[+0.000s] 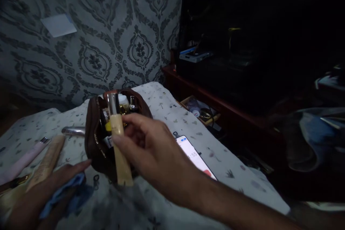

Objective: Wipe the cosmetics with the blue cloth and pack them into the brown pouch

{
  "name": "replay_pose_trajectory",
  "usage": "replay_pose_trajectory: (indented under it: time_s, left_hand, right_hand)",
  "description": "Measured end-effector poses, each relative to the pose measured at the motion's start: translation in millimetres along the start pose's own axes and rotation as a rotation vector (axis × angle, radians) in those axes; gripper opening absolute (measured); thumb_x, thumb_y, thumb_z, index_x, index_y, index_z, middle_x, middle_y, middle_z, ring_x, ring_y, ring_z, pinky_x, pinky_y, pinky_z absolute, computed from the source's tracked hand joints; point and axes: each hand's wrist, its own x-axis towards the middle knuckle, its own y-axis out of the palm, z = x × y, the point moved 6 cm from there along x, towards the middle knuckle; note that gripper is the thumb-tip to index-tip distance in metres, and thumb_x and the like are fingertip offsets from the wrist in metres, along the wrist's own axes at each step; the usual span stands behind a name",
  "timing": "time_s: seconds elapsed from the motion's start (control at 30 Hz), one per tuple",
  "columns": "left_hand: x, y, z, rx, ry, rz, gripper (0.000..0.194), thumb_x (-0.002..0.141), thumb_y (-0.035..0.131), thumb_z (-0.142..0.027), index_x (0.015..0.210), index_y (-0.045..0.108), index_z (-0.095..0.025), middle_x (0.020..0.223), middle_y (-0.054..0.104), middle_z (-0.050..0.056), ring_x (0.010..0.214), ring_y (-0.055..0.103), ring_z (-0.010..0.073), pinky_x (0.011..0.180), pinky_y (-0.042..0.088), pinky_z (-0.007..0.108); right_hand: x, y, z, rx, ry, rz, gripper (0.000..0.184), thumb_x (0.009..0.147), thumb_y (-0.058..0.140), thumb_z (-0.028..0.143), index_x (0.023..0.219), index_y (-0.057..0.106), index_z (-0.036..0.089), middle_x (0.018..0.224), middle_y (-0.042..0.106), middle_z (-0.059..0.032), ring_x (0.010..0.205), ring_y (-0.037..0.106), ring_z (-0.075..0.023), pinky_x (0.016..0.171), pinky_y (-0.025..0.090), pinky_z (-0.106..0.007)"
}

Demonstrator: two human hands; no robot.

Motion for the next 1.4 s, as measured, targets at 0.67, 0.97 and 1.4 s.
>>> replay_pose_trajectory:
  time_s: [0.67, 0.97, 1.4]
  left_hand:
    - [28, -1.7, -12, 0.179, 0.267, 0.058, 0.081, 0.086, 0.036, -0.005, 0.160, 0.014, -0.029, 0.091, 0.067, 0.002, 0.071, 0.065, 0.0137, 0.060, 0.047, 0.019]
    - [29, -3.6, -15, 0.134, 0.245, 0.061, 0.088, 0.079, 0.037, 0.001, 0.160, 0.016, -0.028, 0.089, 0.067, 0.002, 0.071, 0.065, 0.0133, 0.059, 0.048, 0.018]
    - [23, -1.5, -12, 0.137, 0.225, 0.051, 0.091, 0.077, 0.035, 0.004, 0.160, 0.016, -0.030, 0.089, 0.066, 0.001, 0.073, 0.065, 0.0139, 0.061, 0.046, 0.022]
  right_hand:
    - [101, 43, -23, -0.919, -0.162, 0.335, 0.023, 0.083, 0.054, 0.012, 0.105, 0.059, 0.016, 0.109, 0.067, -0.0107, 0.083, 0.061, -0.0190, 0.059, 0.039, -0.024]
    - [99, 53, -29, -0.988, -0.014, 0.517, 0.014, 0.077, 0.058, 0.008, 0.088, 0.066, 0.013, 0.095, 0.070, -0.0150, 0.079, 0.067, -0.0236, 0.053, 0.044, -0.025]
    - [97, 52, -17, -1.024, -0.075, 0.557, 0.020, 0.082, 0.052, 0.003, 0.091, 0.069, 0.010, 0.088, 0.071, -0.0116, 0.073, 0.063, -0.0175, 0.056, 0.042, -0.023]
